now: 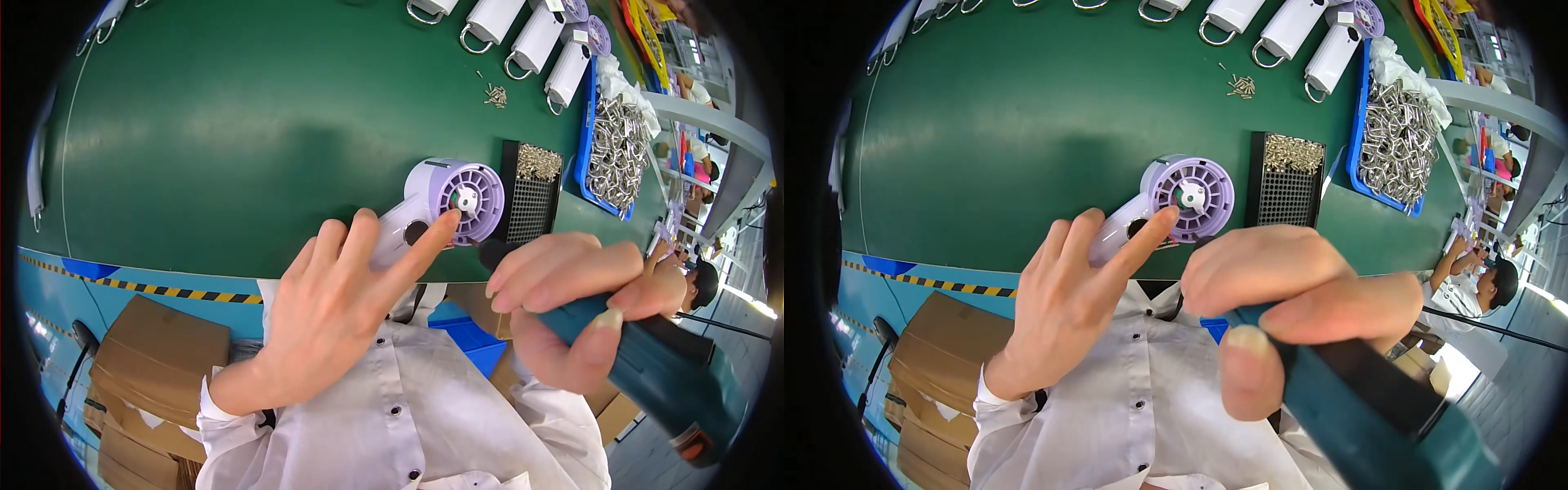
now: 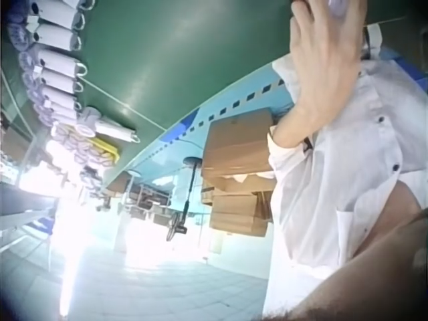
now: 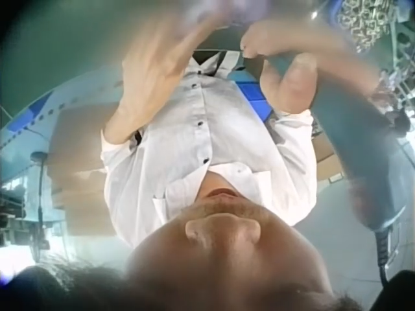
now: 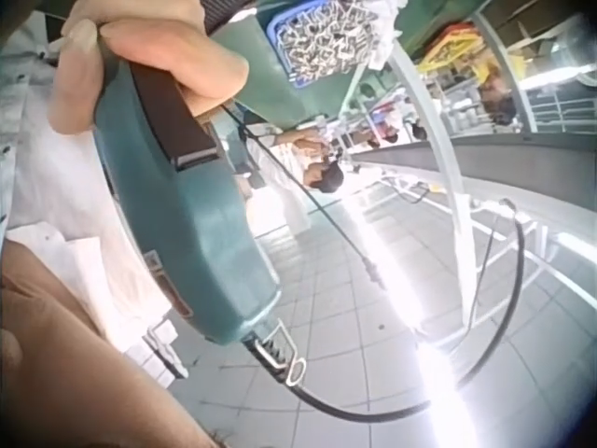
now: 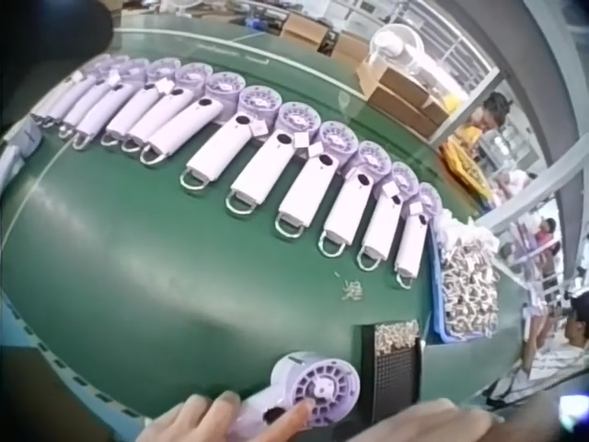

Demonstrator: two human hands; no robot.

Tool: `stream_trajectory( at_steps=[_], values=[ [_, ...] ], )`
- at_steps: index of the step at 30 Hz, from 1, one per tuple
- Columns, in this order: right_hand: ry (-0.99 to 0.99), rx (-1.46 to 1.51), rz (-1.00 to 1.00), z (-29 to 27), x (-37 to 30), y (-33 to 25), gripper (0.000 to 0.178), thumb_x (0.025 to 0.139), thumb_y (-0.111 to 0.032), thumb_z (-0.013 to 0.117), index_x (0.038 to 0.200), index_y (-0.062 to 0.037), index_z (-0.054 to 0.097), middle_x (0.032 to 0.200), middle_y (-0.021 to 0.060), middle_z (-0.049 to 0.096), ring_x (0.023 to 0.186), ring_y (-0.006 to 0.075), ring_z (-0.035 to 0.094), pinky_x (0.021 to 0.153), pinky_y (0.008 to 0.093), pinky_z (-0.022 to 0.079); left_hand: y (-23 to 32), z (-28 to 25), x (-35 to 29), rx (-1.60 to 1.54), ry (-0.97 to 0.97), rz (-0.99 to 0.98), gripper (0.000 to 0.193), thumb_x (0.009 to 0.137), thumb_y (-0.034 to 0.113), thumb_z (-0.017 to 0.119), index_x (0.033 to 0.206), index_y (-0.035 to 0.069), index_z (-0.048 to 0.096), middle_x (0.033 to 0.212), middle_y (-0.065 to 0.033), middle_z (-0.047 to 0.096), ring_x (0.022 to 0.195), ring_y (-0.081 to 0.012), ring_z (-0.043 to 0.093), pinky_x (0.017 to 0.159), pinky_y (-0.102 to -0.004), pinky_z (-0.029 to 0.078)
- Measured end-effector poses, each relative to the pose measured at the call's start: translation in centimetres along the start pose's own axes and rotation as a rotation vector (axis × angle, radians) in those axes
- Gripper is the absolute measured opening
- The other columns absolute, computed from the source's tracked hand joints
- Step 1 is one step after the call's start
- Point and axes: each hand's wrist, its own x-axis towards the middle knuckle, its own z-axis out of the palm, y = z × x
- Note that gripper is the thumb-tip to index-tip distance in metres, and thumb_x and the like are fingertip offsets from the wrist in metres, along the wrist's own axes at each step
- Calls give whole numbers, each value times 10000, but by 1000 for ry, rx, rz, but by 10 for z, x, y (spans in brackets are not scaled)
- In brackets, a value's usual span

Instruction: The person assembles handheld fans by securing their plastic casings with screws using an electric screwdriver.

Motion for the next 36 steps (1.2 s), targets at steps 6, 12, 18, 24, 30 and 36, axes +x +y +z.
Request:
stream_trajectory(
  at_steps=[6,12,18,24,30,36],
  values=[
    [-14,39,-34,3,2,3,262,959,-209,483,1125,-64,341,746,132,537,435,230,508,419,369,525,-1,-1,-1,7,-11,-14,762,689,-21,575,1407,229,514,942,-104,468,707,-218,446,579,-295,437],
    [353,75,-247,-36,3,-23,353,956,-311,445,1132,-5,466,729,93,462,404,186,438,384,332,402,5,6,16,-2,49,14,798,609,-64,591,1347,240,582,946,-109,488,692,-209,454,559,-294,426],
    [645,18,-34,-82,-8,11,209,997,-226,336,1130,-79,401,673,120,508,415,233,489,384,382,461,11,13,25,31,59,0,746,579,-45,637,1261,256,656,947,-94,511,683,-196,480,560,-291,450],
    [677,-41,68,-86,2,26,176,995,-236,338,954,-83,417,694,97,503,391,191,450,353,344,406,16,13,35,-2,36,-27,678,598,-25,696,1219,244,673,937,-90,531,697,-207,513,568,-305,471],
    [510,-203,70,-95,-1,37,204,994,-241,337,931,-60,408,689,98,487,366,201,440,349,356,422,18,12,38,-27,23,-40,669,598,-8,721,1214,250,675,935,-88,531,717,-210,526,567,-311,473],
    [491,-214,114,-89,5,36,257,999,-248,328,884,-40,424,681,102,487,370,204,452,358,358,437,15,10,40,-51,9,-33,667,597,-13,712,1212,244,680,932,-86,520,720,-210,526,569,-310,476]
  ],
)
